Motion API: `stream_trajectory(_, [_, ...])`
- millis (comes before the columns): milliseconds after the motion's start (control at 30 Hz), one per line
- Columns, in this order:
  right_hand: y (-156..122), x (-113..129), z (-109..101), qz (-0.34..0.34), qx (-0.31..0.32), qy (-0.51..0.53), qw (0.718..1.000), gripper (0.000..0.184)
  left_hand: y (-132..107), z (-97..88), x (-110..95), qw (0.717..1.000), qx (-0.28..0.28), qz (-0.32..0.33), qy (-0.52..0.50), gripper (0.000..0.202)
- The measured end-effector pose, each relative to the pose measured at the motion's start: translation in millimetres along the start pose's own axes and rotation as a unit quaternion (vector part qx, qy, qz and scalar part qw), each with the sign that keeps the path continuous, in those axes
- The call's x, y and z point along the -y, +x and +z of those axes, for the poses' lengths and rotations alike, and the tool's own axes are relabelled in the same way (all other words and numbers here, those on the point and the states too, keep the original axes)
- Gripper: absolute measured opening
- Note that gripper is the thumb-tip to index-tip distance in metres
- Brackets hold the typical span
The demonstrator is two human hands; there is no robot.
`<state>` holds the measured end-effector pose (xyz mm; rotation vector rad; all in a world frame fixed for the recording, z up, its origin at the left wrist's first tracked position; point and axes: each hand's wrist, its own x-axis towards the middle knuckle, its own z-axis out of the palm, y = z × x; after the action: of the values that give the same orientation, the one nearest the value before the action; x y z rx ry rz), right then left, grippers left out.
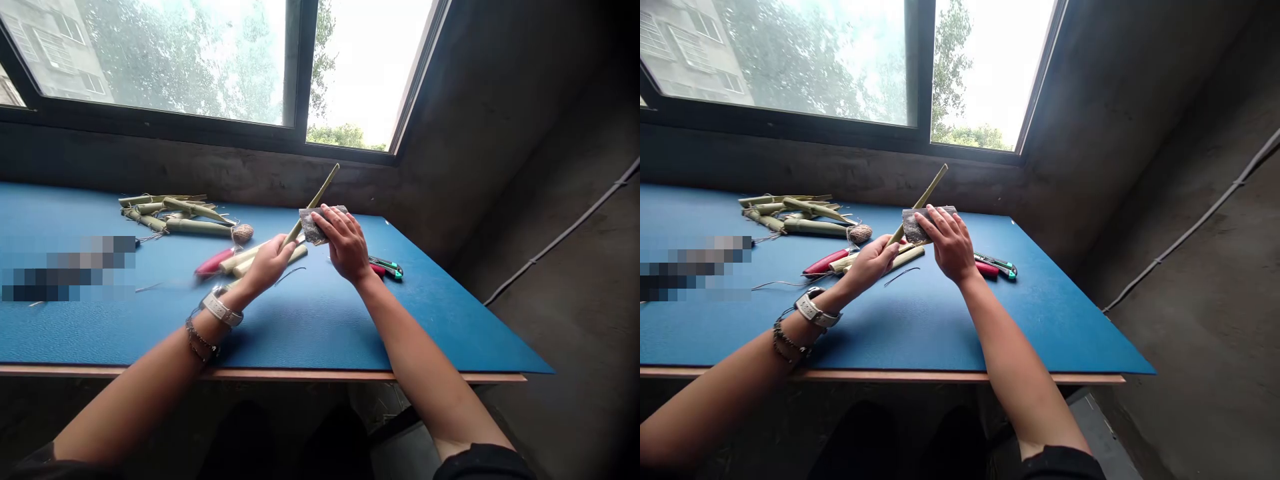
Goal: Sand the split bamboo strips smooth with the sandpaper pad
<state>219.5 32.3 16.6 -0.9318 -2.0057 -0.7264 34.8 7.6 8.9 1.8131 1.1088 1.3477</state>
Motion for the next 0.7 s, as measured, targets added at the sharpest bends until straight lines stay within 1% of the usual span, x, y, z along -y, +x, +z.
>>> stream_trajectory(100, [-1.1, -4.8, 1.5, 0.026, 0.010, 0.008, 1.000, 0.043, -0.9, -0.7, -0.5, 0.999, 0.017, -0.003, 0.051, 0.021])
stream_trajectory(200, [-1.8, -8.1, 1.8, 0.043, 0.018, 0.015, 0.999, 0.043, 0.0, -0.1, 1.8, 0.997, 0.014, 0.005, 0.073, 0.021])
stream_trajectory(333, [-2.9, -8.6, 3.2, 0.052, 0.041, 0.020, 0.998, 0.044, 3.1, 2.5, 7.8, 0.999, -0.005, 0.007, 0.031, 0.023])
stream_trajectory(400, [-2.8, -5.7, 2.6, 0.049, 0.040, 0.014, 0.998, 0.044, 4.5, 3.3, 10.3, 1.000, -0.016, 0.005, 0.008, 0.022])
stream_trajectory(467, [-2.0, -1.7, 1.7, 0.027, 0.029, 0.006, 0.999, 0.045, 5.0, 3.4, 11.3, 1.000, -0.019, 0.004, 0.002, 0.021])
stream_trajectory(500, [-1.5, -0.5, 1.5, 0.005, 0.028, 0.004, 1.000, 0.046, 4.7, 3.1, 11.3, 1.000, -0.017, 0.008, 0.005, 0.022])
stream_trajectory(567, [-0.6, -1.7, 2.3, -0.045, 0.044, 0.006, 0.998, 0.046, 3.3, 2.6, 10.6, 0.999, -0.005, 0.028, 0.022, 0.025])
stream_trajectory(600, [-0.4, -4.3, 3.2, -0.049, 0.048, 0.006, 0.998, 0.045, 2.4, 2.4, 10.1, 0.999, 0.002, 0.038, 0.035, 0.028])
stream_trajectory(633, [-0.4, -7.9, 4.1, -0.029, 0.043, 0.002, 0.999, 0.045, 1.5, 2.4, 9.6, 0.998, 0.008, 0.047, 0.049, 0.032])
stream_trajectory(700, [-0.9, -14.8, 6.0, 0.055, 0.008, -0.015, 0.998, 0.044, 0.3, 2.4, 8.9, 0.996, 0.016, 0.055, 0.069, 0.039])
